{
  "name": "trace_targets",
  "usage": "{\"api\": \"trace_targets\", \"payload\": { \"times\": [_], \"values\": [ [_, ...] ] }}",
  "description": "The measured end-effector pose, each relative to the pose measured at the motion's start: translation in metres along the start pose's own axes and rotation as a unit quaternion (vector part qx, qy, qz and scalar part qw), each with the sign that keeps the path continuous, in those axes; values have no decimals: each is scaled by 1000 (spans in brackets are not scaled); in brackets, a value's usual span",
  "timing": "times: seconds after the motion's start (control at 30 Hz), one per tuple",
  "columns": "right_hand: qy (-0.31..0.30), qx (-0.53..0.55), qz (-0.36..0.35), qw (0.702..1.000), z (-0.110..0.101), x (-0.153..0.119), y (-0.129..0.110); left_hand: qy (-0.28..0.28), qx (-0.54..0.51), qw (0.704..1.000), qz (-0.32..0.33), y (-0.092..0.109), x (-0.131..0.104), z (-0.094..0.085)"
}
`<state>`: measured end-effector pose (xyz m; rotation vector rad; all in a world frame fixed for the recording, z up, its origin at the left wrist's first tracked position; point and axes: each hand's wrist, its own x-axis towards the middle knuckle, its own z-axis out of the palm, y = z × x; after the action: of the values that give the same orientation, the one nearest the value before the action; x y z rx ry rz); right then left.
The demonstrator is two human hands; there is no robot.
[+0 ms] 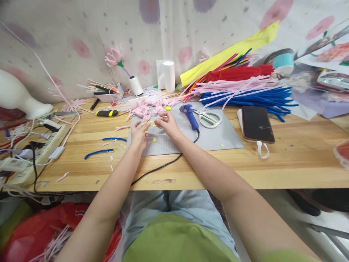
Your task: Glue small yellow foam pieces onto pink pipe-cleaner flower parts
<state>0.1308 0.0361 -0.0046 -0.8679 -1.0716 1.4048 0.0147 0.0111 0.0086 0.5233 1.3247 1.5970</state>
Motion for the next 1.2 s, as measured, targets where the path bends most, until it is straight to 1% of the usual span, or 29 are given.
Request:
{"api": "trace_targets", "payload": {
  "times": [0.23, 0.33, 0.5, 0.57, 0.63, 0.73, 0.8, 0.87, 0.93, 1.0, 1.2],
  "values": [
    [42, 9, 5, 999, -7, 2, -4, 7, 1, 1000, -8, 1, 3, -3],
    [60, 14, -9, 998, -11, 3, -8, 4, 11, 1000, -6, 1, 3, -3],
    [126, 0, -28, 992, -18, 10, -9, 6, 20, 1000, 2, 0, 0, -3],
    [140, -18, -39, 989, -20, 11, -7, 4, 20, 1000, 6, 0, -2, -3],
    [118, -34, -37, 992, -20, 11, -5, -6, 22, 1000, 8, -2, -3, -4],
    [24, -45, -9, 999, -16, 5, -2, -34, 23, 999, 8, -6, -4, -5],
    [-39, -43, 12, 998, -11, -1, 0, -48, 18, 999, 14, -8, -3, -6],
    [-73, -41, 25, 996, -7, -6, 1, -54, 8, 998, 19, -9, -2, -7],
    [-77, -44, 25, 996, -4, -9, 3, -56, -2, 998, 19, -9, 0, -8],
    [-67, -46, 21, 996, -2, -9, 5, -61, -4, 998, 19, -9, 0, -8],
    [-60, -28, 22, 998, -1, -6, 8, -82, 4, 996, 21, -10, 0, -8]
  ]
}}
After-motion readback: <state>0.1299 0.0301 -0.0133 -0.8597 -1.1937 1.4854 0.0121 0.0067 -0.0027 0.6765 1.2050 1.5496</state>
